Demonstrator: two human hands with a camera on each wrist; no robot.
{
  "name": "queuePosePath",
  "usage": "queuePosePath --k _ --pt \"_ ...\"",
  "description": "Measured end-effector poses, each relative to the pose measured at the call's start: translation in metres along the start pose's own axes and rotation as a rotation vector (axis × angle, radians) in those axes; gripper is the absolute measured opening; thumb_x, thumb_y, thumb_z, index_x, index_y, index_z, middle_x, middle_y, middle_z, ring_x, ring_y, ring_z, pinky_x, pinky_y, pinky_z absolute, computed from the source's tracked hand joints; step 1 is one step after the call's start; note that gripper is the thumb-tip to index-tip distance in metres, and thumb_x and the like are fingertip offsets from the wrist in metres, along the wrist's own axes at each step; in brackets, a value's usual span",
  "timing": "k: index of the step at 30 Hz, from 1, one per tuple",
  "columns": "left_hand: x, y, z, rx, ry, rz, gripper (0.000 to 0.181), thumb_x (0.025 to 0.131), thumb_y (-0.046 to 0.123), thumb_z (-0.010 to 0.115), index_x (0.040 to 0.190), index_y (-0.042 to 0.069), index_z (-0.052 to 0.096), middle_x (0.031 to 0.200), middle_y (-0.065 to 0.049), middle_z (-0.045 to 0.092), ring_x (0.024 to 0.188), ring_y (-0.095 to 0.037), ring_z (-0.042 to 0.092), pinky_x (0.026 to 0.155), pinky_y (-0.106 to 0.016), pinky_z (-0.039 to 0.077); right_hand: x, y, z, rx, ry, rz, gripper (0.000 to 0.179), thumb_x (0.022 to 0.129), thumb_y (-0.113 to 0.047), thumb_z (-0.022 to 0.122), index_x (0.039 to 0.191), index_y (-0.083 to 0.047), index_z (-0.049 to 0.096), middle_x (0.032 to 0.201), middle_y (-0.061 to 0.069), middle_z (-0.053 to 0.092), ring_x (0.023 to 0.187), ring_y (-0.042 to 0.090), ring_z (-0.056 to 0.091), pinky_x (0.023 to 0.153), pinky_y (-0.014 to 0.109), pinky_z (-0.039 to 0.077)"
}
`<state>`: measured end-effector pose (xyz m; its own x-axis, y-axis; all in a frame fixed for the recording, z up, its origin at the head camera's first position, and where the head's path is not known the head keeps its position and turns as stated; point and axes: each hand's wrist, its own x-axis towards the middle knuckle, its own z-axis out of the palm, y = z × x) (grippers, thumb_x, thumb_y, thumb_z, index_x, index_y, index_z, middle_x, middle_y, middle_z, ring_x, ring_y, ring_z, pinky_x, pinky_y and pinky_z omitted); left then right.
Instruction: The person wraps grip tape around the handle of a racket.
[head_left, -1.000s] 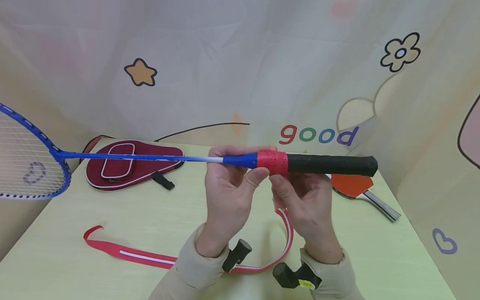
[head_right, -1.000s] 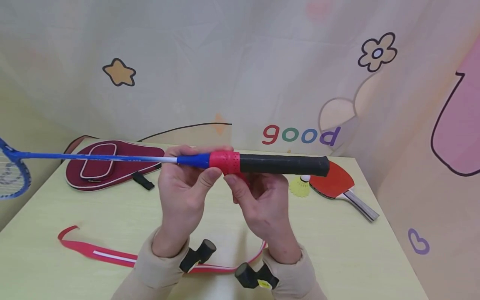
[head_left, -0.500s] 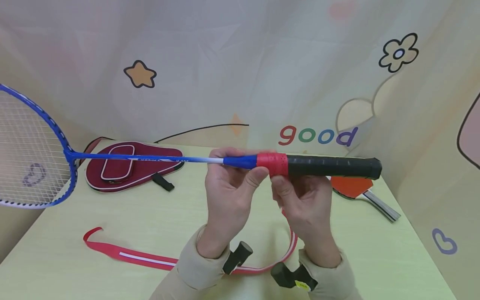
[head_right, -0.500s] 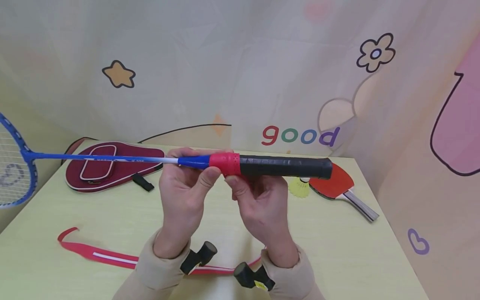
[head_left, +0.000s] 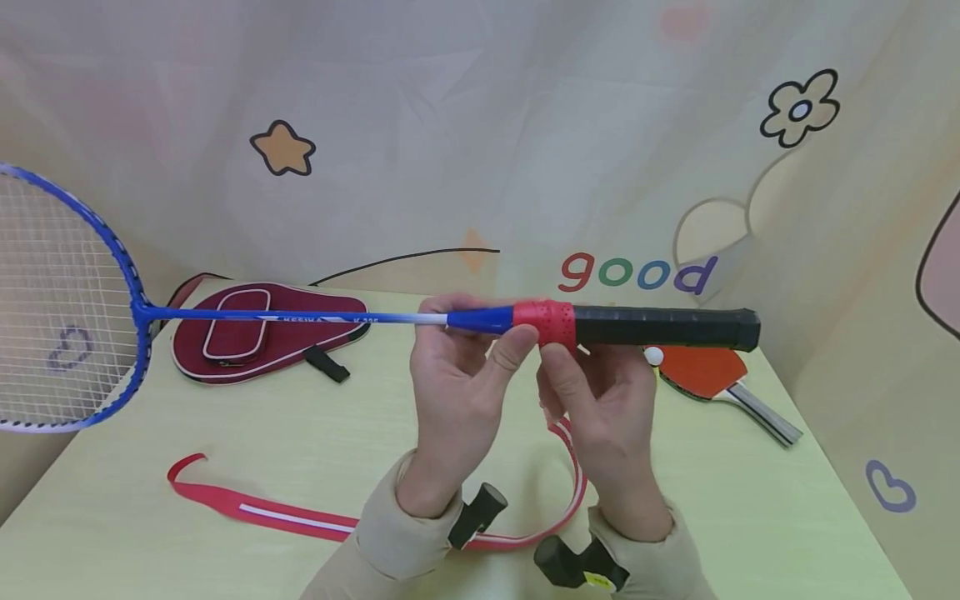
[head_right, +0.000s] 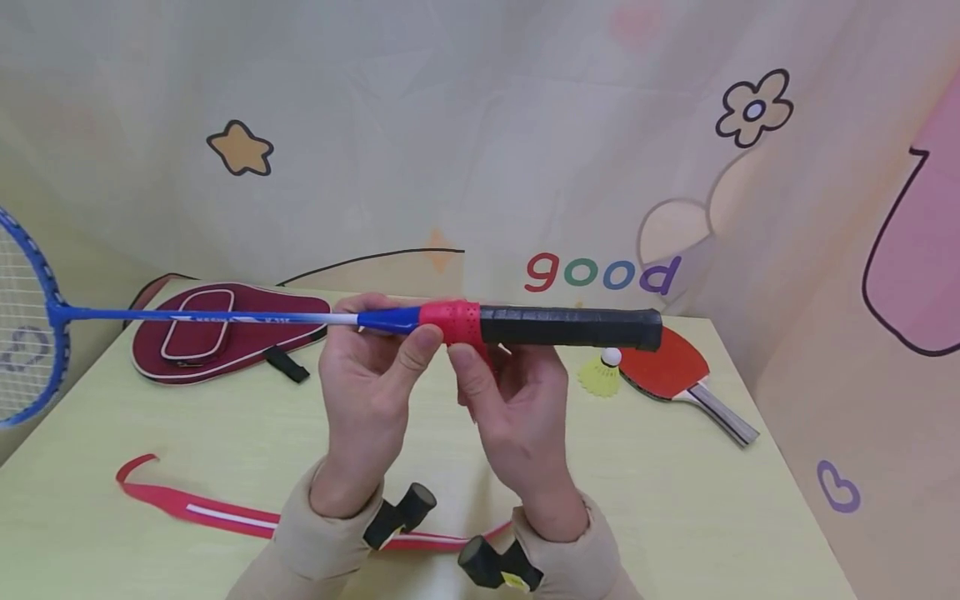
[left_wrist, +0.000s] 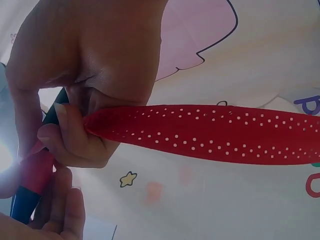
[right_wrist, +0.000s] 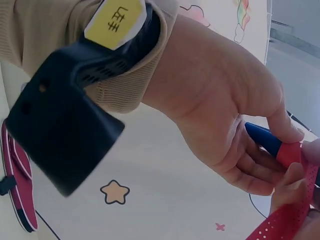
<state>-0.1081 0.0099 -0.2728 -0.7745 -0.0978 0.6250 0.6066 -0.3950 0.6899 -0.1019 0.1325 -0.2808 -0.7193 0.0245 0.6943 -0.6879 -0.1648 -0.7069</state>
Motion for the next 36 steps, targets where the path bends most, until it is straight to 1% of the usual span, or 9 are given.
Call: queuePosePath --k 2,6,8,10,12,16,21,30,36 --pt "0.001 0.0002 0.0011 -0.043 -0.028 0.029 0.05 0.087 0.032 0.071 0.115 0.006 0.039 0.112 -0.021 0.063 0.107 -0.033 0.063 0.095 -0.042 0.051 -0.001 -0.0007 -0.0002 -0.004 0.018 0.01 0.032 0.093 0.003 0.056 0.124 0.0 0.051 0.085 0.009 0.059 0.053 0.016 0.053 0.049 0.023 0.049" --pt "0.0037 -0.0004 0.0031 -0.203 -0.119 0.098 0.046 0.091 0.013 0.069 0.121 0.01 0.035 0.132 -0.023 0.056 0.125 -0.042 0.05 0.104 -0.049 0.042 -0.0017 -0.0009 -0.0002 -0.001 0.04 0.028 0.03 0.091 0.003 0.054 0.121 -0.001 0.054 0.079 0.008 0.061 0.053 0.017 0.055 0.048 0.023 0.049" --pt "0.0046 -0.0003 0.0036 -0.266 -0.159 0.117 0.048 0.091 0.007 0.068 0.124 0.012 0.033 0.134 -0.02 0.055 0.126 -0.043 0.049 0.105 -0.048 0.041 -0.0024 -0.0014 -0.0011 0.0 0.038 0.037 0.029 0.092 0.002 0.055 0.121 -0.002 0.054 0.079 0.008 0.061 0.053 0.017 0.055 0.049 0.022 0.049" --pt "0.0049 -0.0008 0.0031 -0.282 -0.179 0.131 0.05 0.092 0.005 0.066 0.126 0.012 0.031 0.132 -0.016 0.057 0.124 -0.042 0.051 0.103 -0.047 0.043 -0.0021 -0.0018 -0.0024 0.009 0.02 0.041 0.029 0.093 0.0 0.057 0.122 -0.001 0.054 0.081 0.008 0.061 0.053 0.017 0.055 0.05 0.023 0.05" --pt "0.0051 -0.0005 0.0024 -0.273 -0.185 0.141 0.05 0.092 0.005 0.065 0.127 0.011 0.03 0.128 -0.013 0.06 0.12 -0.043 0.054 0.102 -0.047 0.045 -0.0013 -0.0022 -0.0036 0.019 -0.011 0.034 0.03 0.095 -0.003 0.06 0.124 0.0 0.053 0.085 0.009 0.06 0.055 0.016 0.056 0.051 0.023 0.051" --pt "0.0049 0.0001 0.0014 -0.232 -0.159 0.156 0.05 0.092 0.007 0.066 0.126 0.01 0.03 0.123 -0.01 0.063 0.116 -0.046 0.056 0.101 -0.051 0.044 0.0001 -0.003 -0.0053 0.02 -0.069 0.017 0.036 0.094 -0.008 0.064 0.125 0.003 0.051 0.09 0.012 0.058 0.06 0.018 0.057 0.057 0.025 0.054" --pt "0.0045 0.0004 0.0013 -0.192 -0.133 0.161 0.049 0.091 0.009 0.067 0.125 0.009 0.031 0.12 -0.008 0.065 0.114 -0.047 0.057 0.099 -0.049 0.047 0.0005 -0.0026 -0.0069 -0.024 -0.09 0.005 0.037 0.094 -0.01 0.064 0.124 0.005 0.051 0.089 0.011 0.059 0.062 0.018 0.059 0.062 0.025 0.055" --pt "0.0039 -0.0015 0.0026 -0.155 -0.096 0.165 0.048 0.09 0.013 0.069 0.123 0.009 0.033 0.117 -0.005 0.068 0.111 -0.045 0.059 0.096 -0.045 0.05 0.0003 -0.0008 -0.0068 -0.081 -0.045 0.041 0.036 0.093 -0.014 0.067 0.119 0.007 0.054 0.084 0.012 0.06 0.062 0.02 0.059 0.063 0.027 0.055" --pt "0.002 -0.0023 0.0036 -0.14 -0.067 0.149 0.049 0.089 0.017 0.07 0.122 0.008 0.035 0.115 -0.008 0.069 0.107 -0.039 0.062 0.09 -0.038 0.053 -0.0002 -0.0019 -0.0035 -0.001 0.01 0.026 0.04 0.091 -0.008 0.067 0.125 0.005 0.052 0.09 0.013 0.061 0.064 0.02 0.061 0.063 0.027 0.056"
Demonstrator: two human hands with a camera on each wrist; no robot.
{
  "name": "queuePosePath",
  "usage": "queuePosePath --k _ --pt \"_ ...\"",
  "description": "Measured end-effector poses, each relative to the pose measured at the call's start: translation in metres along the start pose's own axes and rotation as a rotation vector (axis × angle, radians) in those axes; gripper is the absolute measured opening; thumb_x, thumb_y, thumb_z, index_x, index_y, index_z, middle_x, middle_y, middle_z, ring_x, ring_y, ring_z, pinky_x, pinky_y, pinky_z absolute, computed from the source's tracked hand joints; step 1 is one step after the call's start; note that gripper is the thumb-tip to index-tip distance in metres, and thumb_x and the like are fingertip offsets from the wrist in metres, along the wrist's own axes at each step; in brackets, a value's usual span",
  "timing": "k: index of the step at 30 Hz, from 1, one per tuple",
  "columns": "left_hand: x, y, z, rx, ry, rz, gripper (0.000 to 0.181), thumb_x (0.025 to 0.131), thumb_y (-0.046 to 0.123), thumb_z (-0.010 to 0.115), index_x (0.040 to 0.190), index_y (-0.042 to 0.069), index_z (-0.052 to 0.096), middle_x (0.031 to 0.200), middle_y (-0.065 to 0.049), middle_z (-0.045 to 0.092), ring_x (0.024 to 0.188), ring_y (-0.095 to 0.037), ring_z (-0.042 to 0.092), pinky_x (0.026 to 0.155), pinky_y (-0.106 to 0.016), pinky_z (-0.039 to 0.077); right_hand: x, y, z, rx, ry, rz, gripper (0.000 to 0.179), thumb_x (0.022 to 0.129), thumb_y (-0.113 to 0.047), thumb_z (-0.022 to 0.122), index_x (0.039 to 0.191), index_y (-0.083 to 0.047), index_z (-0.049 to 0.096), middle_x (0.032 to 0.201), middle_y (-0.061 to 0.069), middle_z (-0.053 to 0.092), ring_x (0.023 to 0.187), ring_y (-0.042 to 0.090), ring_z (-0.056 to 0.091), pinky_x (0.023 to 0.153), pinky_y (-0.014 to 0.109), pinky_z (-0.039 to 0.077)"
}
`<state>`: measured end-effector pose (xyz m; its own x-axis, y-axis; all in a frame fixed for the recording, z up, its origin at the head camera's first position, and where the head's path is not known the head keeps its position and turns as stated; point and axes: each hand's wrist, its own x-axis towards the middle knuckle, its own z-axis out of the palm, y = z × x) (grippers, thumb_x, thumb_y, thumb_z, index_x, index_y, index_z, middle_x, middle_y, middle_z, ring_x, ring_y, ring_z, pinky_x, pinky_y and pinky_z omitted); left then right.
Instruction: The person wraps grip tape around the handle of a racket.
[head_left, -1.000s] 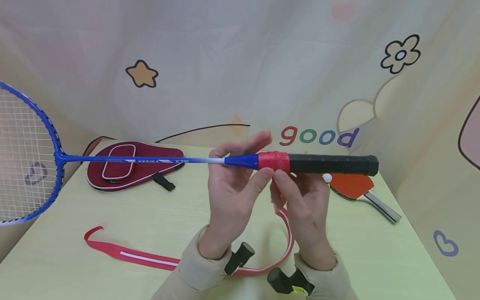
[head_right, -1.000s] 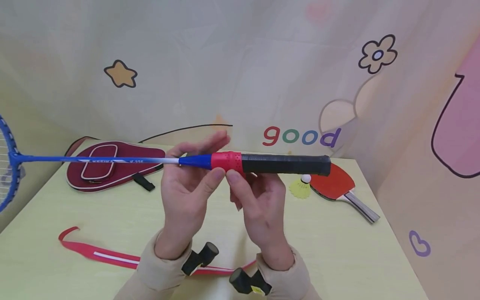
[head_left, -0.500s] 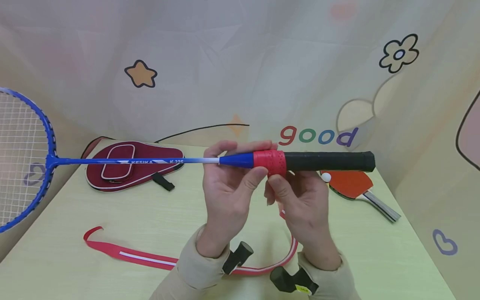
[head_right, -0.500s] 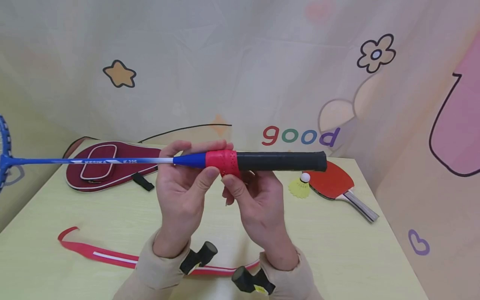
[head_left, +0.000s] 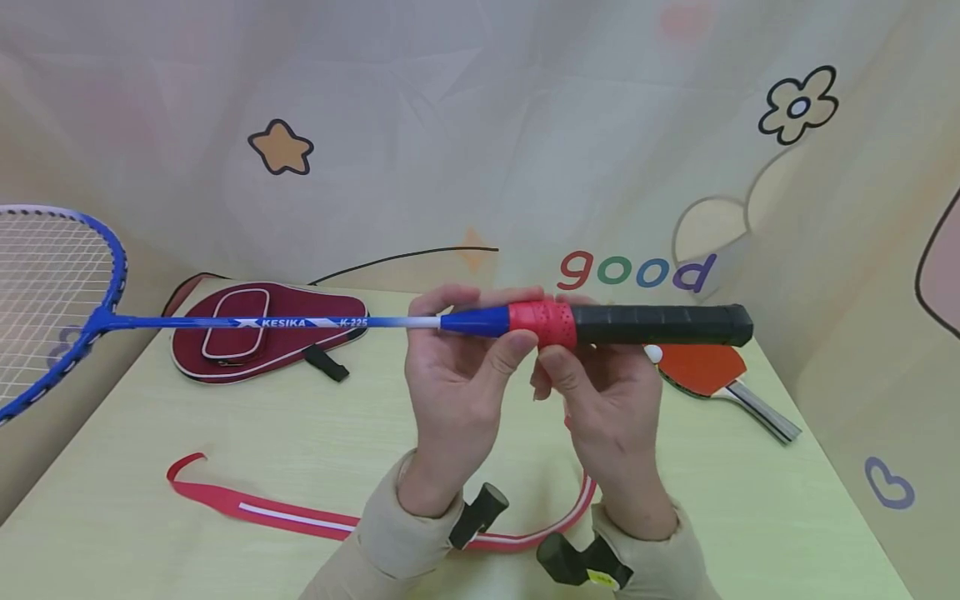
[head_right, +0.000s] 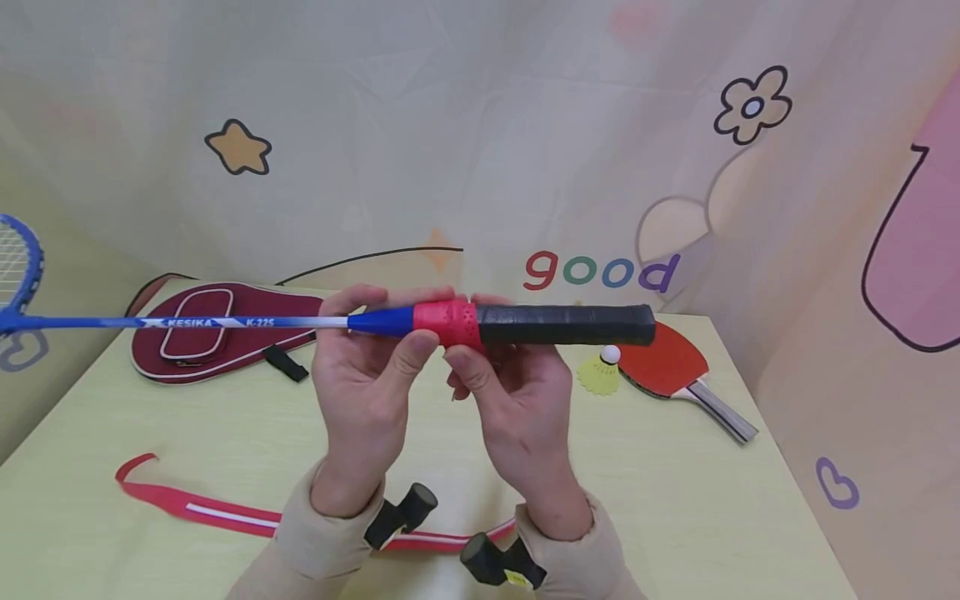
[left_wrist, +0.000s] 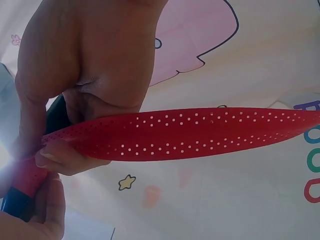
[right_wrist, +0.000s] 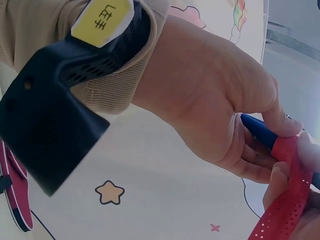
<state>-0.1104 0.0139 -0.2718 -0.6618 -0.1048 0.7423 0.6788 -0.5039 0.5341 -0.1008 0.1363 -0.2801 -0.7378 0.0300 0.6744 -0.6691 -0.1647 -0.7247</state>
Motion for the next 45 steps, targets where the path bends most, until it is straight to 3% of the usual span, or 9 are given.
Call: queuePosePath --k 5,12,15,18,26,37,45 --pt "-0.0004 -0.0002 -0.0004 0.019 0.0 -0.004 0.049 0.089 0.02 0.071 0.123 0.008 0.037 0.113 -0.013 0.068 0.106 -0.038 0.063 0.088 -0.036 0.054 -0.0003 -0.0012 -0.0005 0.002 0.006 0.001 0.031 0.092 -0.009 0.067 0.118 0.003 0.055 0.083 0.011 0.063 0.065 0.02 0.062 0.064 0.027 0.056" --pt "0.0004 -0.0007 0.0015 -0.129 -0.087 -0.002 0.052 0.092 0.012 0.067 0.131 0.01 0.033 0.129 -0.013 0.06 0.122 -0.038 0.053 0.093 -0.034 0.05 0.0001 -0.0027 -0.0048 0.019 0.003 0.038 0.031 0.094 -0.012 0.064 0.12 0.0 0.054 0.086 0.012 0.064 0.065 0.021 0.062 0.064 0.027 0.056" --pt "0.0015 -0.0005 0.0014 -0.14 -0.114 0.001 0.053 0.093 0.007 0.065 0.133 0.009 0.031 0.128 -0.013 0.06 0.121 -0.037 0.055 0.091 -0.031 0.052 0.0006 -0.0033 -0.006 0.022 -0.001 0.072 0.032 0.094 -0.017 0.065 0.119 -0.001 0.053 0.087 0.011 0.064 0.065 0.021 0.063 0.064 0.028 0.056" --pt "0.0024 -0.0001 0.0005 -0.109 -0.111 0.01 0.052 0.092 0.007 0.065 0.133 0.008 0.032 0.122 -0.011 0.063 0.115 -0.037 0.059 0.089 -0.03 0.052 0.0008 -0.0031 -0.007 0.01 -0.03 0.091 0.036 0.094 -0.022 0.067 0.12 -0.002 0.052 0.086 0.01 0.063 0.065 0.021 0.063 0.064 0.029 0.057" --pt "0.0015 -0.0012 -0.0015 -0.048 -0.077 0.046 0.05 0.093 0.01 0.065 0.13 0.008 0.032 0.119 -0.009 0.066 0.111 -0.037 0.061 0.091 -0.035 0.051 0.0032 0.0008 -0.0071 0.005 -0.11 -0.006 0.04 0.091 -0.018 0.069 0.12 0.001 0.05 0.083 0.011 0.06 0.064 0.019 0.061 0.064 0.027 0.056" --pt "0.0013 -0.0019 0.0009 -0.039 -0.053 0.043 0.049 0.092 0.011 0.067 0.128 0.006 0.034 0.116 -0.007 0.067 0.108 -0.036 0.062 0.093 -0.038 0.051 0.0031 0.0022 -0.0079 -0.003 -0.064 -0.021 0.033 0.09 -0.011 0.069 0.116 0.003 0.054 0.082 0.01 0.063 0.064 0.019 0.062 0.064 0.026 0.055" --pt "0.0008 -0.0032 -0.0002 -0.022 -0.06 0.059 0.05 0.092 0.01 0.067 0.128 0.006 0.033 0.115 -0.007 0.067 0.107 -0.037 0.062 0.094 -0.041 0.051 0.0033 0.0033 -0.008 -0.012 -0.049 -0.038 0.034 0.089 -0.016 0.069 0.115 0.002 0.056 0.08 0.007 0.064 0.061 0.017 0.061 0.062 0.025 0.053"
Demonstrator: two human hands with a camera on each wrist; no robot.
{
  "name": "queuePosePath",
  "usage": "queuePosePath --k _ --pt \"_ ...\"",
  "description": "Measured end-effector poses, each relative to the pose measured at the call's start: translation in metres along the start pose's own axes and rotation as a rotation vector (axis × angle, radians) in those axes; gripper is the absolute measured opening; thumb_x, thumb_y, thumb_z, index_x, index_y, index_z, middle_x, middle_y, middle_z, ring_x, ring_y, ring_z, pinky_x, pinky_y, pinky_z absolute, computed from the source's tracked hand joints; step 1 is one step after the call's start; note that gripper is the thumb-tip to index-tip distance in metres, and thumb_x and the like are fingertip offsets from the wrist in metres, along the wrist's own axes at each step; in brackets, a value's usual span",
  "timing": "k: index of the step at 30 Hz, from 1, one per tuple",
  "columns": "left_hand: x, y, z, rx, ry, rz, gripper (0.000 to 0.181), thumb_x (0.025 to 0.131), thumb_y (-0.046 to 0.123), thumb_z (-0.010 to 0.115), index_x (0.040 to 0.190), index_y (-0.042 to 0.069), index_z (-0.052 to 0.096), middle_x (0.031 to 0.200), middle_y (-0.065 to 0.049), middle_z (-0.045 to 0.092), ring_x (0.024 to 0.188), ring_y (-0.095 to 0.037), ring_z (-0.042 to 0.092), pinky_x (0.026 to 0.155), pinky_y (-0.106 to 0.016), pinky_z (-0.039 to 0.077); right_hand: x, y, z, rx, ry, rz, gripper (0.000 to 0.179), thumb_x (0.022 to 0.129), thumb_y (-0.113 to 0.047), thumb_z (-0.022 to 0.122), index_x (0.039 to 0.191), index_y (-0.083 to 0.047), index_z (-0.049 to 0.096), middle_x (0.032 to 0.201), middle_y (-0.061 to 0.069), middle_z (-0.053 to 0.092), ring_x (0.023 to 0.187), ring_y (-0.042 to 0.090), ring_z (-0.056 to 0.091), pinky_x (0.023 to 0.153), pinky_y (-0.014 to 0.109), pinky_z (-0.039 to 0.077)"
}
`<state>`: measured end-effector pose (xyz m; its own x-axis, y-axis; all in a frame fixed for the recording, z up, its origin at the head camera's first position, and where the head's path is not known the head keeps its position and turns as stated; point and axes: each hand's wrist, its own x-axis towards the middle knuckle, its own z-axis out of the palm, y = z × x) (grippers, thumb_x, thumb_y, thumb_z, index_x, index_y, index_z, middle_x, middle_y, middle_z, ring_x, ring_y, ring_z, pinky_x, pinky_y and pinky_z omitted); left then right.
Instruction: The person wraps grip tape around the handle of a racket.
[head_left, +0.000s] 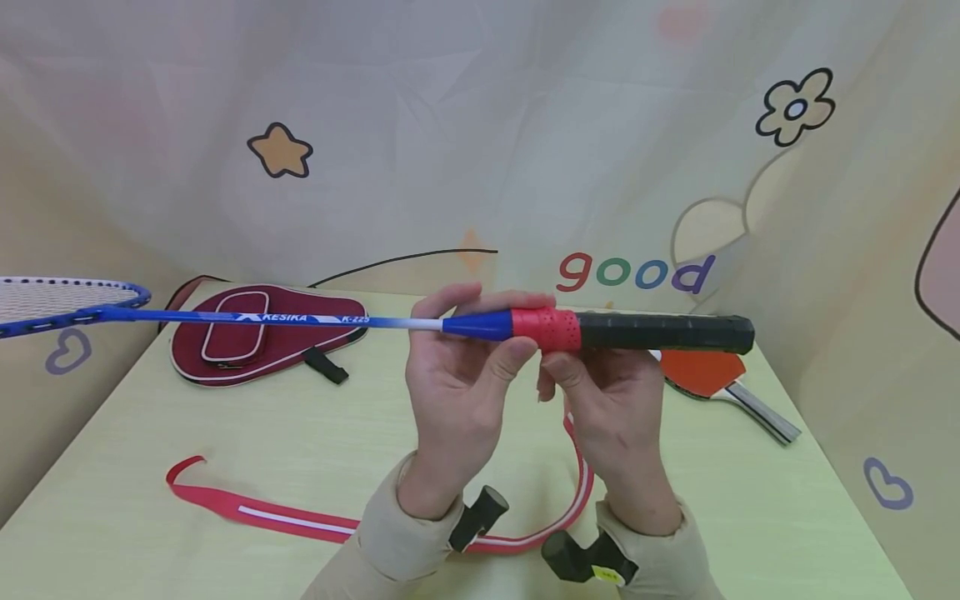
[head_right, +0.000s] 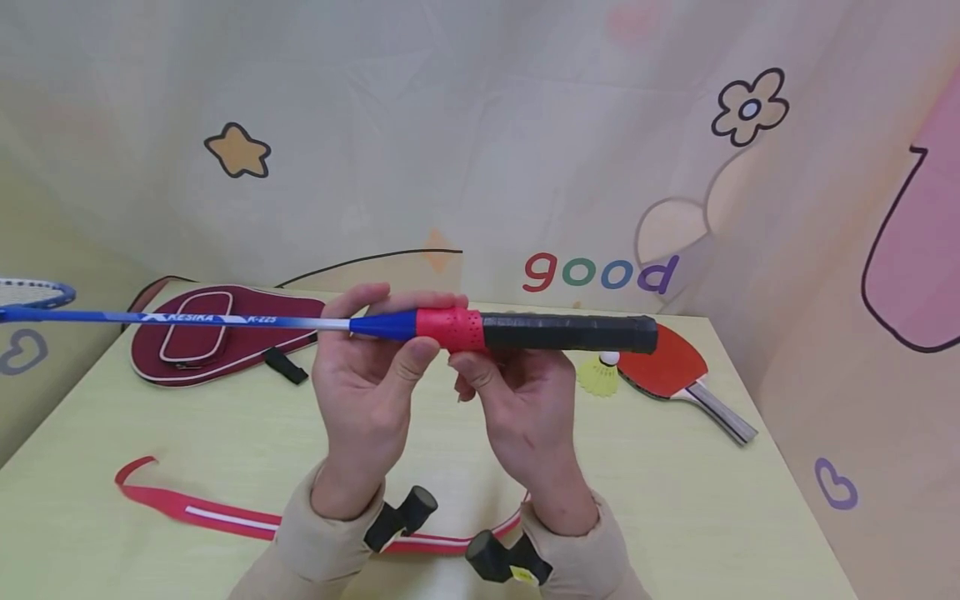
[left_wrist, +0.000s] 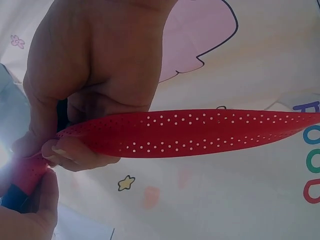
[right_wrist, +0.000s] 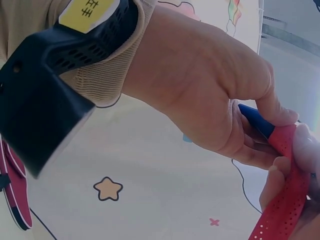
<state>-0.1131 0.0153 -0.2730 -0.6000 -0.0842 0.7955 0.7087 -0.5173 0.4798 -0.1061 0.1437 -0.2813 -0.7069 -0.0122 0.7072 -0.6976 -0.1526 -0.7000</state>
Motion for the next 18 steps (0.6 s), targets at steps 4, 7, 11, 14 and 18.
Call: queuePosePath --k 4,7,11,14,18 --pt "-0.0002 0.0009 0.0004 0.019 0.009 -0.003 0.05 0.091 0.012 0.068 0.127 0.007 0.034 0.114 -0.007 0.068 0.106 -0.038 0.063 0.094 -0.043 0.051 -0.0002 0.0007 0.0002 -0.002 0.014 -0.003 0.034 0.089 -0.017 0.07 0.114 0.003 0.058 0.079 0.007 0.064 0.061 0.017 0.061 0.062 0.025 0.054" --pt "-0.0006 0.0021 0.0006 0.03 0.019 -0.017 0.05 0.091 0.014 0.068 0.127 0.008 0.034 0.114 -0.006 0.068 0.106 -0.039 0.062 0.094 -0.044 0.051 -0.0005 0.0008 0.0006 0.001 0.023 -0.001 0.035 0.089 -0.017 0.07 0.115 0.004 0.058 0.08 0.007 0.064 0.061 0.017 0.061 0.062 0.026 0.054" --pt "-0.0013 0.0023 0.0003 0.035 0.029 -0.035 0.05 0.091 0.017 0.069 0.127 0.008 0.035 0.113 -0.003 0.068 0.106 -0.035 0.063 0.094 -0.041 0.051 -0.0011 0.0005 0.0012 0.014 0.032 0.002 0.036 0.089 -0.015 0.07 0.117 0.004 0.057 0.081 0.007 0.065 0.061 0.017 0.061 0.061 0.026 0.054" --pt "-0.0017 0.0019 0.0001 0.037 0.036 -0.042 0.05 0.091 0.018 0.069 0.126 0.007 0.035 0.113 -0.002 0.068 0.105 -0.032 0.064 0.093 -0.038 0.052 -0.0016 0.0003 0.0017 0.014 0.037 0.007 0.036 0.089 -0.016 0.07 0.116 0.004 0.058 0.079 0.007 0.065 0.061 0.018 0.061 0.061 0.026 0.054" --pt "-0.0016 0.0026 0.0003 0.044 0.056 -0.057 0.05 0.089 0.02 0.07 0.124 0.008 0.036 0.111 -0.002 0.068 0.103 -0.029 0.064 0.091 -0.035 0.053 -0.0022 0.0006 0.0028 -0.001 0.044 0.018 0.038 0.089 -0.021 0.071 0.115 0.004 0.059 0.077 0.008 0.065 0.061 0.018 0.061 0.062 0.026 0.054"
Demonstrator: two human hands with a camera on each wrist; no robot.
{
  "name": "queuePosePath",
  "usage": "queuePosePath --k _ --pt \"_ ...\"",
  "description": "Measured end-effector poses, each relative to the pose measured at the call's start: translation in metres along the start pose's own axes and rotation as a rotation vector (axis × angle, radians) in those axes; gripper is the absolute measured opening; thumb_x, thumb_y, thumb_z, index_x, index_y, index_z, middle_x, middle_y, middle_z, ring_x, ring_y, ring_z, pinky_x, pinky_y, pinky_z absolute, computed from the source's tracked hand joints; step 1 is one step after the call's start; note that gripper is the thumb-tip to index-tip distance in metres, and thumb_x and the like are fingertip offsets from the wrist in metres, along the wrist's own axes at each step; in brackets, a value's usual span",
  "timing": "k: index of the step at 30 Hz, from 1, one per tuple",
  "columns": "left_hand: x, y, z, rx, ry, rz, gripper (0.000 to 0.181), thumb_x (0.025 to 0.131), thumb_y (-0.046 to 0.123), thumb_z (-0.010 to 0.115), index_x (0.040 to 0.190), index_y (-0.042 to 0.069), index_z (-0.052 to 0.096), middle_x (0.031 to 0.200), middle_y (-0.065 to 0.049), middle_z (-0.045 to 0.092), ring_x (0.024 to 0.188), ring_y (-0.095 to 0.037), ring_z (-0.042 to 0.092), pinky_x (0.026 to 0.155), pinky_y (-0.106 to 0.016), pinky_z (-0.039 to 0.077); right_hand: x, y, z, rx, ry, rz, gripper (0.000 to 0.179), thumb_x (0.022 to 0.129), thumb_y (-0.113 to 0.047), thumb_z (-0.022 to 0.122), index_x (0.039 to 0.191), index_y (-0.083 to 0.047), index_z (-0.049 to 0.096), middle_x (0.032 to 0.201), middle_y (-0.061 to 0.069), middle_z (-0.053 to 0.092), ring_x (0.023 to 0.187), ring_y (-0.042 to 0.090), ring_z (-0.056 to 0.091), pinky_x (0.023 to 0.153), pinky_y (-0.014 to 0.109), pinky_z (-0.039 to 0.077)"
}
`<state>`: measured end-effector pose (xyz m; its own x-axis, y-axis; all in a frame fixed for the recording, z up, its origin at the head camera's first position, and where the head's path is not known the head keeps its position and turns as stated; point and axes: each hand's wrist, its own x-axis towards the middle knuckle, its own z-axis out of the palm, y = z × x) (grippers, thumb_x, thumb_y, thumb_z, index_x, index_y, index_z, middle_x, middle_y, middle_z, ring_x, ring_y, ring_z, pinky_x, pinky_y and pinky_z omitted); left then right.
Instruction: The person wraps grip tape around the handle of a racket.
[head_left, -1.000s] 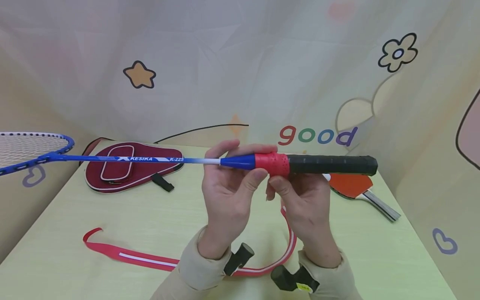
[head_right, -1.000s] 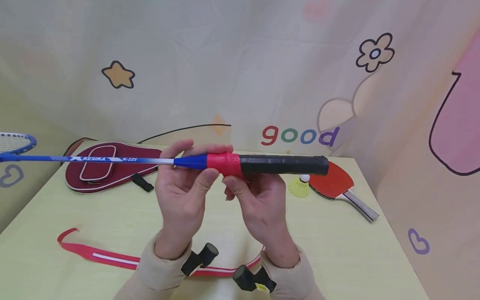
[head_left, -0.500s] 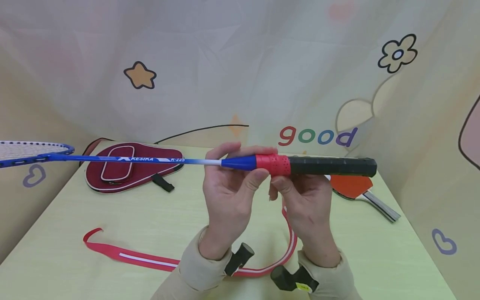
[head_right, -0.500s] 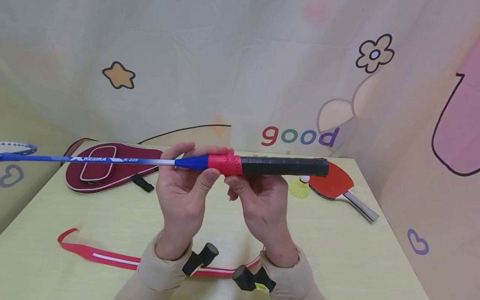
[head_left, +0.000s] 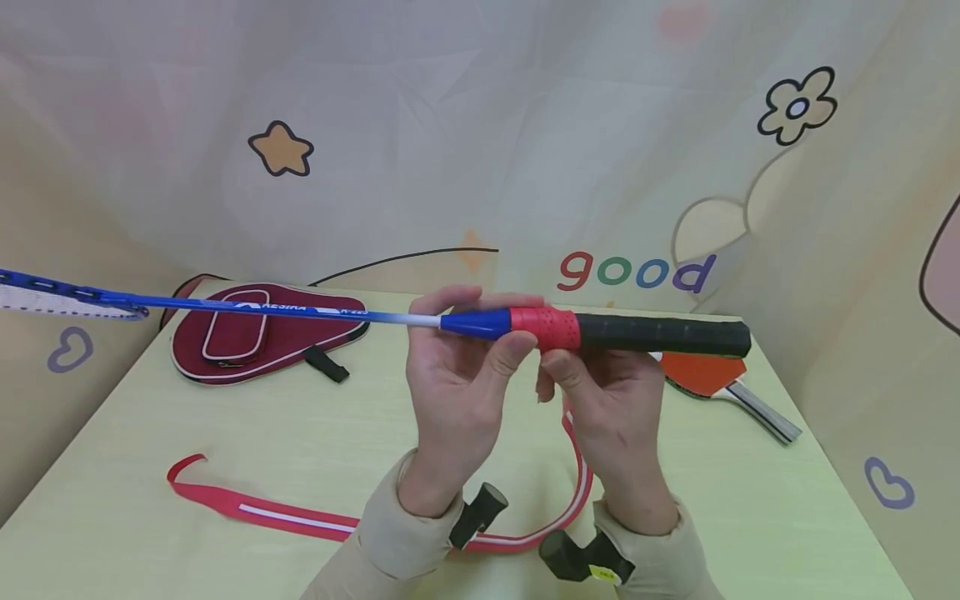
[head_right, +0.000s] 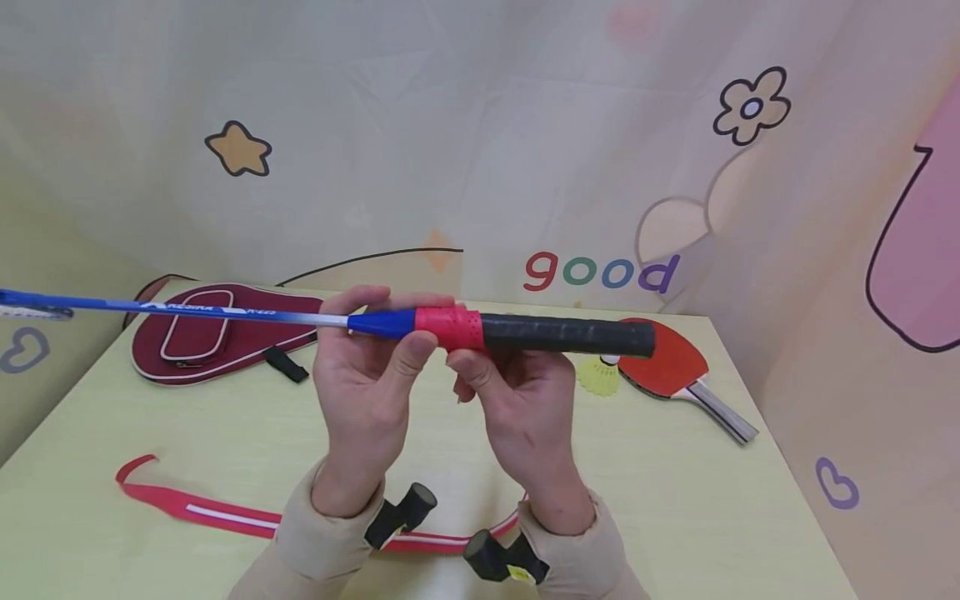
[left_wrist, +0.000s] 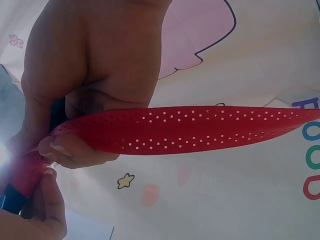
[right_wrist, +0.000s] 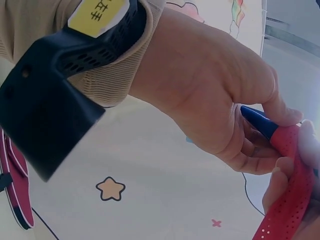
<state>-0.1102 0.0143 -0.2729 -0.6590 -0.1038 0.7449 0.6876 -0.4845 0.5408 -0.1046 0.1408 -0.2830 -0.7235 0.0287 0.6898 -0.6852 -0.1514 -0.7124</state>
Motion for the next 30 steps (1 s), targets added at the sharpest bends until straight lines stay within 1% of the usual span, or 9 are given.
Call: queuePosePath --k 3,7,12,16,19,22,26,28,30 --pt "0.0002 0.0005 0.0001 0.005 0.013 -0.013 0.051 0.089 0.023 0.07 0.123 0.008 0.036 0.111 -0.002 0.068 0.102 -0.028 0.064 0.09 -0.034 0.053 -0.0007 0.0003 0.001 -0.008 0.007 0.005 0.038 0.089 -0.021 0.071 0.115 0.004 0.059 0.076 0.008 0.064 0.06 0.018 0.061 0.062 0.026 0.054" --pt "0.0001 0.0005 -0.0001 0.007 0.018 -0.02 0.054 0.089 0.025 0.07 0.124 0.004 0.033 0.111 -0.002 0.067 0.1 -0.026 0.064 0.087 -0.032 0.054 -0.0015 0.0 0.0026 -0.007 0.018 0.011 0.035 0.091 -0.018 0.07 0.114 0.004 0.058 0.074 0.009 0.063 0.059 0.018 0.061 0.061 0.027 0.053" --pt "0.0 0.0005 -0.0009 0.02 0.025 -0.017 0.053 0.09 0.024 0.069 0.125 0.006 0.034 0.111 -0.003 0.067 0.099 -0.025 0.064 0.086 -0.031 0.054 -0.0019 0.0 0.002 -0.045 0.006 0.058 0.034 0.091 -0.022 0.069 0.113 0.002 0.059 0.074 0.009 0.062 0.061 0.019 0.06 0.062 0.027 0.054" --pt "-0.0001 -0.0005 -0.002 0.035 0.035 -0.02 0.052 0.09 0.024 0.07 0.125 0.008 0.035 0.111 -0.003 0.067 0.1 -0.026 0.064 0.086 -0.031 0.054 -0.0017 0.0001 0.0022 -0.073 -0.005 0.093 0.037 0.09 -0.026 0.069 0.114 0.0 0.058 0.078 0.01 0.062 0.063 0.021 0.06 0.064 0.028 0.054" --pt "-0.0003 -0.0005 -0.0021 0.038 0.038 -0.027 0.052 0.09 0.025 0.07 0.125 0.01 0.035 0.111 -0.003 0.066 0.101 -0.027 0.064 0.086 -0.032 0.055 -0.0014 0.0004 0.0032 -0.067 -0.006 0.084 0.039 0.09 -0.026 0.069 0.116 0.001 0.056 0.08 0.012 0.062 0.063 0.022 0.06 0.063 0.028 0.054" --pt "-0.0003 0.0004 -0.0015 0.034 0.041 -0.03 0.052 0.09 0.025 0.07 0.125 0.01 0.035 0.111 -0.003 0.066 0.1 -0.026 0.063 0.086 -0.03 0.054 -0.0011 0.0009 0.0044 -0.051 0.004 0.063 0.037 0.091 -0.023 0.069 0.116 0.002 0.056 0.079 0.012 0.062 0.062 0.021 0.061 0.063 0.028 0.054" --pt "0.0005 0.0007 -0.0008 -0.051 0.018 -0.036 0.052 0.091 0.021 0.069 0.127 0.011 0.032 0.117 -0.006 0.065 0.109 -0.029 0.061 0.092 -0.033 0.052 -0.0006 0.0015 0.0055 -0.02 0.021 0.046 0.033 0.093 -0.014 0.067 0.118 0.003 0.057 0.081 0.012 0.063 0.061 0.021 0.061 0.061 0.027 0.054" --pt "0.0011 0.0005 -0.0006 -0.109 0.0 -0.043 0.053 0.092 0.015 0.069 0.128 0.011 0.031 0.119 -0.009 0.064 0.112 -0.033 0.06 0.096 -0.037 0.05 -0.0003 0.0016 0.0049 -0.021 0.023 0.049 0.033 0.093 -0.013 0.067 0.119 0.003 0.056 0.083 0.012 0.064 0.06 0.021 0.06 0.06 0.027 0.054" --pt "0.0015 -0.0001 -0.0012 -0.145 -0.014 -0.051 0.055 0.092 0.011 0.068 0.129 0.011 0.029 0.12 -0.012 0.063 0.114 -0.036 0.06 0.098 -0.043 0.048 -0.0002 0.0013 0.0039 -0.044 0.011 0.059 0.033 0.093 -0.015 0.067 0.118 0.002 0.056 0.082 0.011 0.063 0.06 0.021 0.061 0.061 0.027 0.054"
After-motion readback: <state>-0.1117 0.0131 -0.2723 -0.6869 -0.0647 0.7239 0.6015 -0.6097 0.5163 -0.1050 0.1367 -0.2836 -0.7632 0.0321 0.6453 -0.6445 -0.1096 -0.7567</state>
